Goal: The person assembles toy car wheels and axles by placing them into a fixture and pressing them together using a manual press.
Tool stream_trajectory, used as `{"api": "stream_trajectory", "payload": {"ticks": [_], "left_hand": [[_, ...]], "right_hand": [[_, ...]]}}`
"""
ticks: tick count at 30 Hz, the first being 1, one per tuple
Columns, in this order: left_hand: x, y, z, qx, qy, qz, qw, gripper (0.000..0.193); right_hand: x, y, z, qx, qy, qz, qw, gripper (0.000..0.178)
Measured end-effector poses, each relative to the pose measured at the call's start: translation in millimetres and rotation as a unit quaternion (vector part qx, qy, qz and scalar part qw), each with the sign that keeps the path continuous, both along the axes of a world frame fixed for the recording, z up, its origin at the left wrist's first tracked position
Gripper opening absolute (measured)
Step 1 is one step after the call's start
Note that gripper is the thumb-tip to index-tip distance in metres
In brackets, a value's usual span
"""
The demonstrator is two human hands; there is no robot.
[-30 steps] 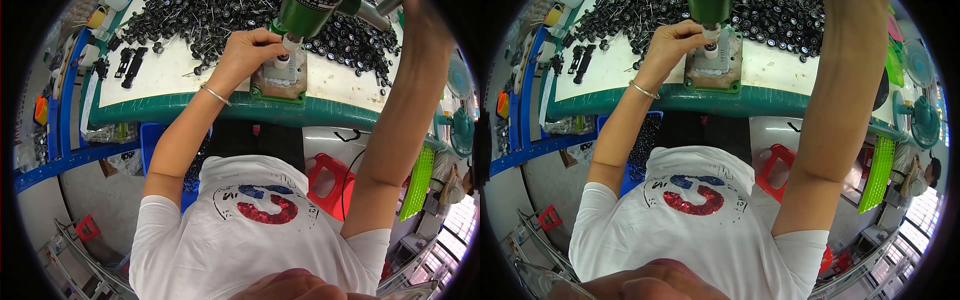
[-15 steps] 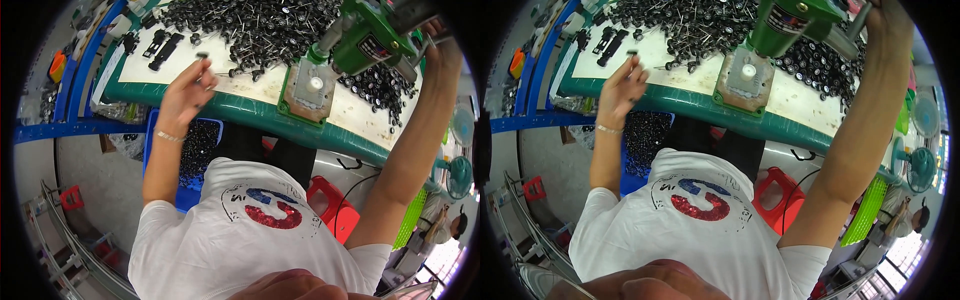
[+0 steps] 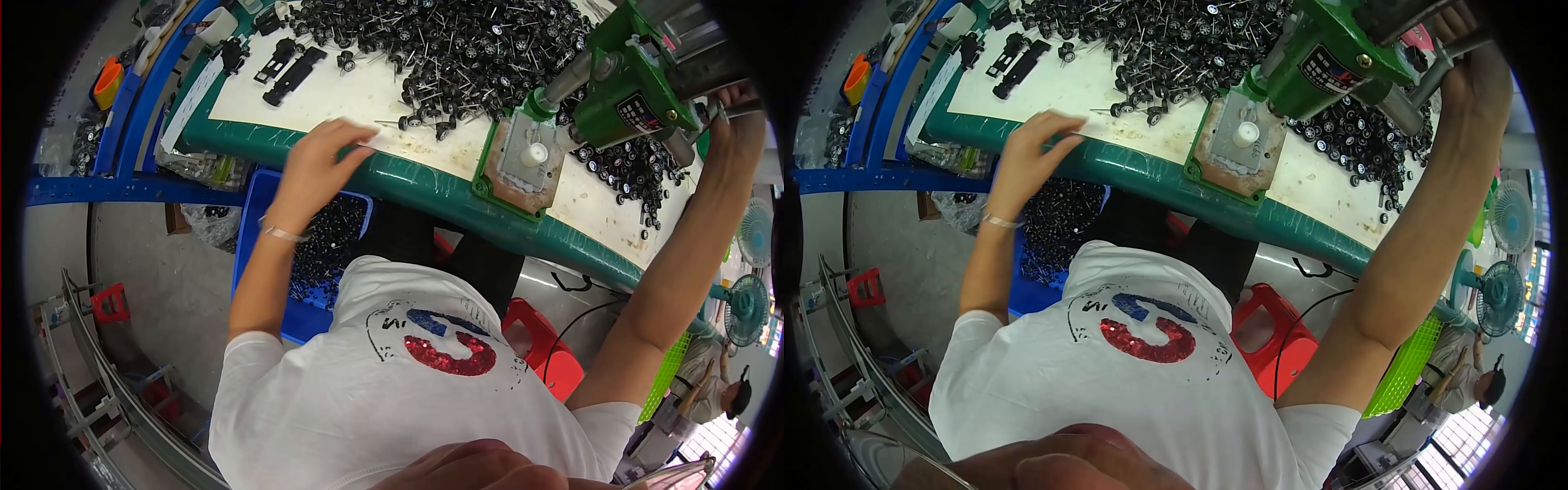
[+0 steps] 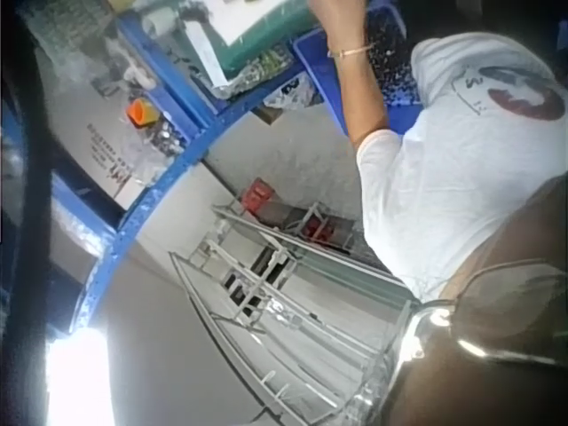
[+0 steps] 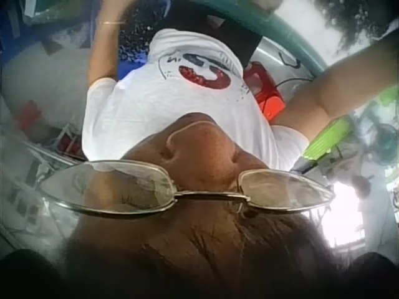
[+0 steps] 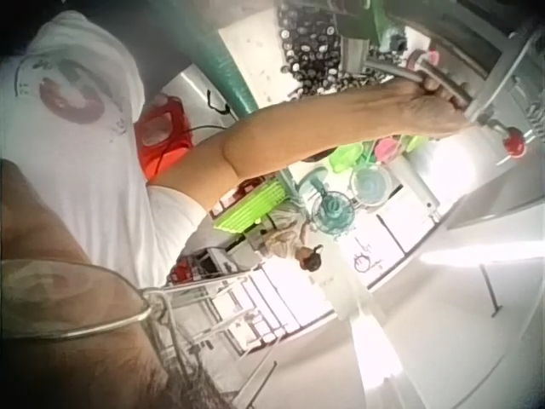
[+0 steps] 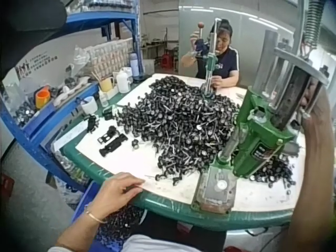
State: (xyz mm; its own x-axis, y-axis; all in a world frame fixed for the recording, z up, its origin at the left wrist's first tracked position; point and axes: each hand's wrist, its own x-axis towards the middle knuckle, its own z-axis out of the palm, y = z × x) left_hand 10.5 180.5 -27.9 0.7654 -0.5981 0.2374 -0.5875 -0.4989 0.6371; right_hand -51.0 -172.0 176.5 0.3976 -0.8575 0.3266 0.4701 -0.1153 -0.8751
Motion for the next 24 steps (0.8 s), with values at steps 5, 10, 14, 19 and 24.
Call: {"api": "stream_trajectory", "payload": {"ticks": [5, 10, 14, 19, 24], "left_hand": [[32, -46, -33, 0.013, -0.065, -0.010, 0.998, 0.017], [42, -23, -46, -0.105, 0.102, 0.029, 0.989, 0.009], [49, -15, -44, -0.217, 0.265, 0.095, 0.935, 0.011], [24, -55, -28, -0.304, 0.306, -0.020, 0.902, 0.016], [0, -112, -19, -0.323, 0.402, -0.057, 0.855, 0.021]], "right_hand": [[-23, -32, -22, -0.047, 0.005, 0.045, 0.998, 0.021], [-77, -74, -97, -0.237, 0.246, 0.037, 0.939, 0.028], [-101, -62, -179, -0.284, 0.382, 0.069, 0.877, 0.022], [-83, -35, -223, -0.566, 0.402, -0.011, 0.719, 0.021], [-76, -37, -234, -0.567, 0.384, -0.045, 0.727, 0.014]]}}
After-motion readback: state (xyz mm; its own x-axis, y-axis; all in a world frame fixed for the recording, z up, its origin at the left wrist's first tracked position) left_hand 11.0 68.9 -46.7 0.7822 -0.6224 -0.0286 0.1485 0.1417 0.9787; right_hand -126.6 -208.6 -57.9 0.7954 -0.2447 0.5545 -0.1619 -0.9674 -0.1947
